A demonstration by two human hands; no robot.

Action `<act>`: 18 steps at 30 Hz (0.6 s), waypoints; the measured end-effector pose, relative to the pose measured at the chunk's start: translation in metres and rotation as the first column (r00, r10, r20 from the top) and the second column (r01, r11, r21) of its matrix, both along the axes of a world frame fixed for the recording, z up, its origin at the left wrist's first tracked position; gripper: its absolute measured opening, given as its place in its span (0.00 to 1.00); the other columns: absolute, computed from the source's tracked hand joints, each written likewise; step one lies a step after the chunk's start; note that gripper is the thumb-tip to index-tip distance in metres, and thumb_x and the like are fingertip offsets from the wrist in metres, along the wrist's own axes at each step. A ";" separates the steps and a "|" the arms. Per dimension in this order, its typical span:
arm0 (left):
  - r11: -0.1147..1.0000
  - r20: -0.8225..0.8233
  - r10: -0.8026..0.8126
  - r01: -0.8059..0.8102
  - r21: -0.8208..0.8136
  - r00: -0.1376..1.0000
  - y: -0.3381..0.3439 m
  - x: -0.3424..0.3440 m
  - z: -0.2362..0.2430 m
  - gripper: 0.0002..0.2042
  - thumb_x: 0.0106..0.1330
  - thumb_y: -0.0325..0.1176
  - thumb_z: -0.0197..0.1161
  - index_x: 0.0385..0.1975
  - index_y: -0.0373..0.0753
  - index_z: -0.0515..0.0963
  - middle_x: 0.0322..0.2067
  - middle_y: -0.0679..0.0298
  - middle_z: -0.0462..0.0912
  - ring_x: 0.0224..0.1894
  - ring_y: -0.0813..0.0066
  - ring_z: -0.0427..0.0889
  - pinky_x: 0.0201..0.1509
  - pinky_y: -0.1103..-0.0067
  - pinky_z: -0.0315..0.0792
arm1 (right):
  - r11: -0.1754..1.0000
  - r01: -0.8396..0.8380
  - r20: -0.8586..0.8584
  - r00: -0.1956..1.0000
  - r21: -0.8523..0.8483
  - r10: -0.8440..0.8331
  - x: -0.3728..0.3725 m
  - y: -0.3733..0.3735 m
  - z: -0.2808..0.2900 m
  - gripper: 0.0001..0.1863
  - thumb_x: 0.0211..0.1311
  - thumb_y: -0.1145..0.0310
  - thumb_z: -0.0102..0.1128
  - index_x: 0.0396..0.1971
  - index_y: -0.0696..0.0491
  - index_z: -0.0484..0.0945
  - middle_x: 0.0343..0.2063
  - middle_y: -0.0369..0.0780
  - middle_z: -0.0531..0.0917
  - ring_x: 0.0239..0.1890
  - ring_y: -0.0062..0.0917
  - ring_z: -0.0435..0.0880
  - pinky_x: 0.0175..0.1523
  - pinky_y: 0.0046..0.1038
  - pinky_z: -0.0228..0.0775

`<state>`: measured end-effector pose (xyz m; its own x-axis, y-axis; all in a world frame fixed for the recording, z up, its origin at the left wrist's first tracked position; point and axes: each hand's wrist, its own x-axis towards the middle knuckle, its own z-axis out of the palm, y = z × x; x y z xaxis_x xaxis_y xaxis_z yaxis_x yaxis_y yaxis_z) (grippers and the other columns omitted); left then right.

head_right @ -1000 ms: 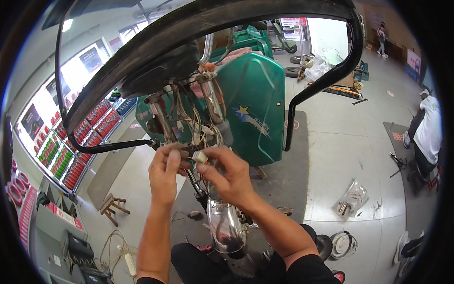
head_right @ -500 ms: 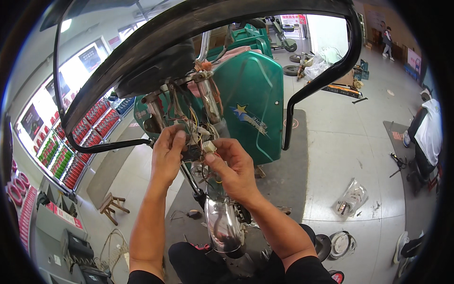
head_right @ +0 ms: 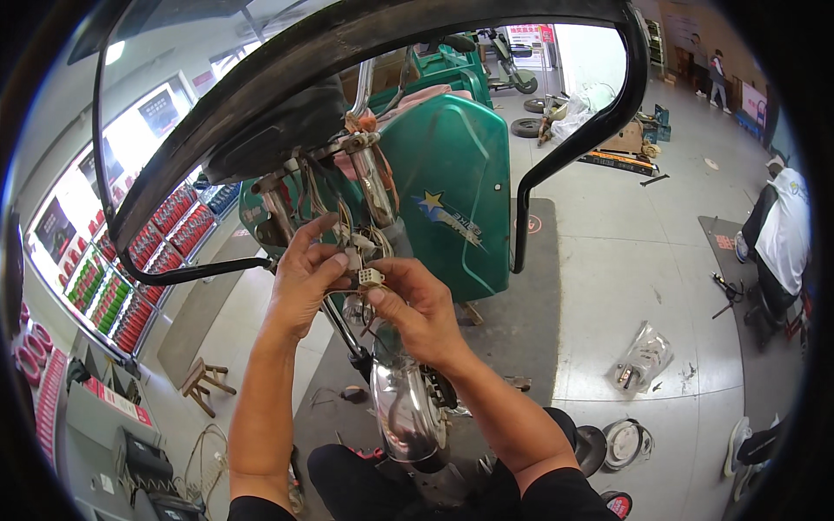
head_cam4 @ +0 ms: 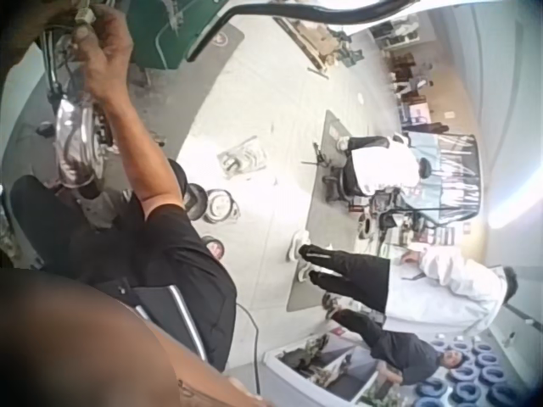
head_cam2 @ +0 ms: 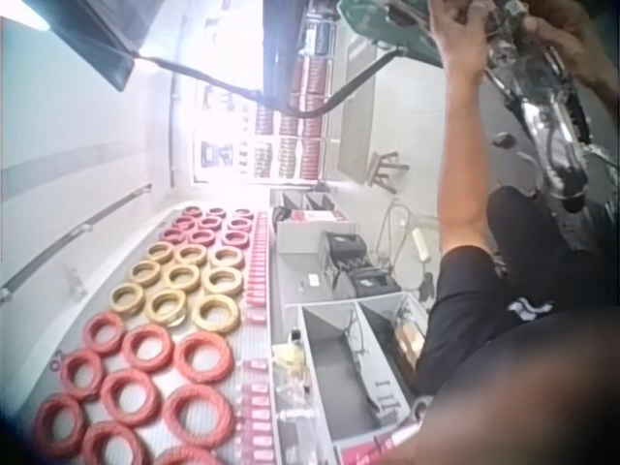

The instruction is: The person repairs electrical wiring on a green motorized tricycle by stripping wire ends, connecting wires, and securing them with electrical tape. The person also briefly picks up and sets down a black plastic cover.

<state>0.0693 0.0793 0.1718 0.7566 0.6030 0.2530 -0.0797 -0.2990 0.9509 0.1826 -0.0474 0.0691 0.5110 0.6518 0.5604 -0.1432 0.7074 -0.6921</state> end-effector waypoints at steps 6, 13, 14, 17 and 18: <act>0.963 0.040 -0.135 0.140 -0.229 0.990 0.016 -0.002 -0.005 0.24 0.71 0.28 0.66 0.66 0.31 0.73 0.43 0.61 0.87 0.46 0.76 0.85 0.50 0.76 0.82 | 1.000 -0.001 -0.037 0.999 -0.009 0.001 0.001 -0.002 -0.001 0.18 0.73 0.72 0.65 0.58 0.60 0.75 0.47 0.39 0.86 0.47 0.19 0.85 0.50 0.23 0.78; 0.982 -0.274 -0.017 0.067 0.174 0.962 0.017 0.007 0.008 0.20 0.67 0.36 0.72 0.52 0.28 0.82 0.38 0.62 0.86 0.40 0.77 0.83 0.45 0.79 0.78 | 0.998 0.067 0.010 0.998 -0.003 -0.067 0.001 0.003 -0.005 0.18 0.73 0.72 0.66 0.57 0.59 0.75 0.45 0.37 0.86 0.44 0.16 0.83 0.47 0.20 0.75; 0.962 -0.305 0.036 0.049 0.267 0.952 0.023 0.007 0.009 0.20 0.66 0.38 0.72 0.50 0.29 0.84 0.37 0.63 0.86 0.38 0.76 0.83 0.45 0.78 0.78 | 0.997 0.072 0.016 0.997 -0.012 -0.072 0.000 0.001 -0.003 0.18 0.73 0.71 0.66 0.57 0.59 0.75 0.44 0.36 0.86 0.43 0.16 0.83 0.46 0.20 0.75; 0.867 -0.201 0.162 -0.043 0.496 0.966 0.038 0.002 0.009 0.20 0.64 0.41 0.73 0.46 0.30 0.86 0.33 0.64 0.83 0.34 0.73 0.81 0.44 0.77 0.75 | 0.992 0.119 0.061 0.991 -0.049 -0.116 -0.001 -0.001 -0.001 0.18 0.73 0.70 0.66 0.58 0.59 0.75 0.43 0.36 0.86 0.40 0.14 0.81 0.43 0.19 0.73; 0.824 -0.134 0.191 -0.085 0.560 0.972 0.042 -0.001 0.009 0.20 0.64 0.42 0.74 0.45 0.30 0.86 0.31 0.64 0.82 0.33 0.72 0.80 0.44 0.77 0.75 | 0.988 0.139 0.079 0.988 -0.061 -0.134 -0.001 -0.001 0.000 0.18 0.73 0.70 0.66 0.58 0.59 0.75 0.43 0.36 0.86 0.39 0.13 0.81 0.42 0.18 0.72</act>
